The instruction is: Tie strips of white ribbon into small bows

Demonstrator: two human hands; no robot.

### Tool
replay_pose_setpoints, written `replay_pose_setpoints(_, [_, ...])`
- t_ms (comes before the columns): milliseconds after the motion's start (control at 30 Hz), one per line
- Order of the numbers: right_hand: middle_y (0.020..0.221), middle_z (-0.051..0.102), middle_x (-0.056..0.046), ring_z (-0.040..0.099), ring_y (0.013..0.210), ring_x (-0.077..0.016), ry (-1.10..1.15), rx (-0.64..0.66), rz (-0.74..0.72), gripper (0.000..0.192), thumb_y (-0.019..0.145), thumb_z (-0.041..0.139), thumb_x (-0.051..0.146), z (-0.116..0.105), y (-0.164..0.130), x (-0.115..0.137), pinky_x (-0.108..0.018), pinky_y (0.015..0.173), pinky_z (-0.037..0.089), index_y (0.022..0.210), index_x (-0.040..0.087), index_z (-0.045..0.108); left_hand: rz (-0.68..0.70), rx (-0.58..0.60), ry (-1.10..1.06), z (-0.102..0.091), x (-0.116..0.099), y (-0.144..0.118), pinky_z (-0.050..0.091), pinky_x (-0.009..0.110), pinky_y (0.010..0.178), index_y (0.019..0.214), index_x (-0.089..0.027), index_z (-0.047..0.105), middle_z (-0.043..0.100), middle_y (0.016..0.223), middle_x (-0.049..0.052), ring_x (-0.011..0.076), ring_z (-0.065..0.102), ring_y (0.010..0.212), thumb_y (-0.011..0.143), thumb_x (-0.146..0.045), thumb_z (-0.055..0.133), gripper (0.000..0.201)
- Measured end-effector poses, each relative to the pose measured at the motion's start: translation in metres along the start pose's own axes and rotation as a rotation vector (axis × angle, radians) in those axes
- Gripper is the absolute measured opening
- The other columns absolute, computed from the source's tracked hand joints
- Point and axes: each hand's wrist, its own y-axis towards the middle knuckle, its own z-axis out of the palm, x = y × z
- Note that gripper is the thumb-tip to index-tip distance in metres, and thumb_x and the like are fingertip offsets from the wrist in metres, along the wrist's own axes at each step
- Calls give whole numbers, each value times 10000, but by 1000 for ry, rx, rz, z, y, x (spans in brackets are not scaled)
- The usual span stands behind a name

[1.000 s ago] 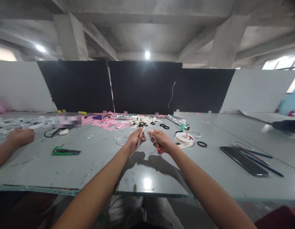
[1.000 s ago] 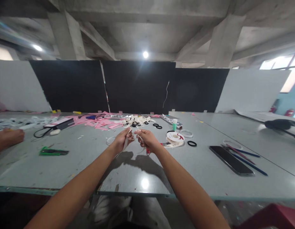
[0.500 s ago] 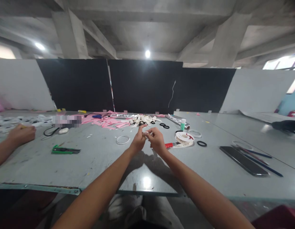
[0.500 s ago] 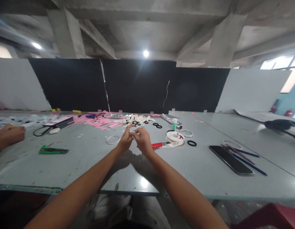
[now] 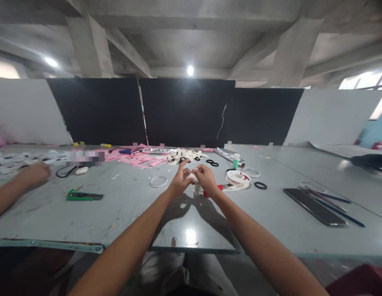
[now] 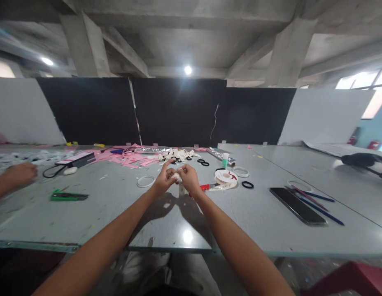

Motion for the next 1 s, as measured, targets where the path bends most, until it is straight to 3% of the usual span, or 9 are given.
replay_pose_setpoints(133, [542,556,42,542,474,-113,140,-39,270,188,671,674,273,3,-2,-3,-247,475,498,735,179,525,128,-35,341,-3,0,-3,451,271,737,1405,-230,312,555,874,10,134,538,752,856,-326,541,602])
replay_pose_setpoints(200, [509,553,39,522,449,-95,183,10,365,161,662,682,232,1,-4,-2,-210,455,456,697,169,539,177,-49,479,-3,-4,-6,435,287,799,1371,-234,374,565,927,23,150,546,822,882,-337,498,515])
replay_pose_setpoints(300, [486,538,40,484,426,-67,213,101,429,138,662,693,207,-6,-6,2,-178,435,413,635,151,570,189,-78,512,1,-10,-8,421,291,830,1326,-230,419,566,936,20,153,547,851,882,-333,496,463])
replay_pose_setpoints(467, [569,579,33,503,481,-59,314,197,459,109,699,719,211,-13,-4,2,-177,523,490,676,149,632,58,-153,299,4,-9,-1,398,223,646,1179,-191,496,530,820,-16,93,486,651,784,-250,596,412])
replay_pose_setpoints(633, [616,612,5,520,506,-62,344,233,475,171,799,668,270,-14,-3,3,-193,580,525,699,131,656,-120,-149,-37,-1,-10,4,369,198,580,1077,-176,516,513,807,-24,67,484,625,692,-234,671,419])
replay_pose_setpoints(867, [650,657,-25,571,531,-79,385,409,483,213,738,738,310,-15,-9,13,-167,530,489,764,106,683,-319,-125,-513,-5,-25,0,403,210,570,996,-199,519,507,804,-38,63,517,601,575,-132,738,480])
replay_pose_setpoints(1000, [697,680,-34,601,564,-82,383,495,481,227,721,755,293,-16,-13,17,-156,557,503,835,106,695,-368,-39,-602,-8,-32,-3,404,205,531,998,-207,519,495,800,-42,57,501,561,574,-86,702,478])
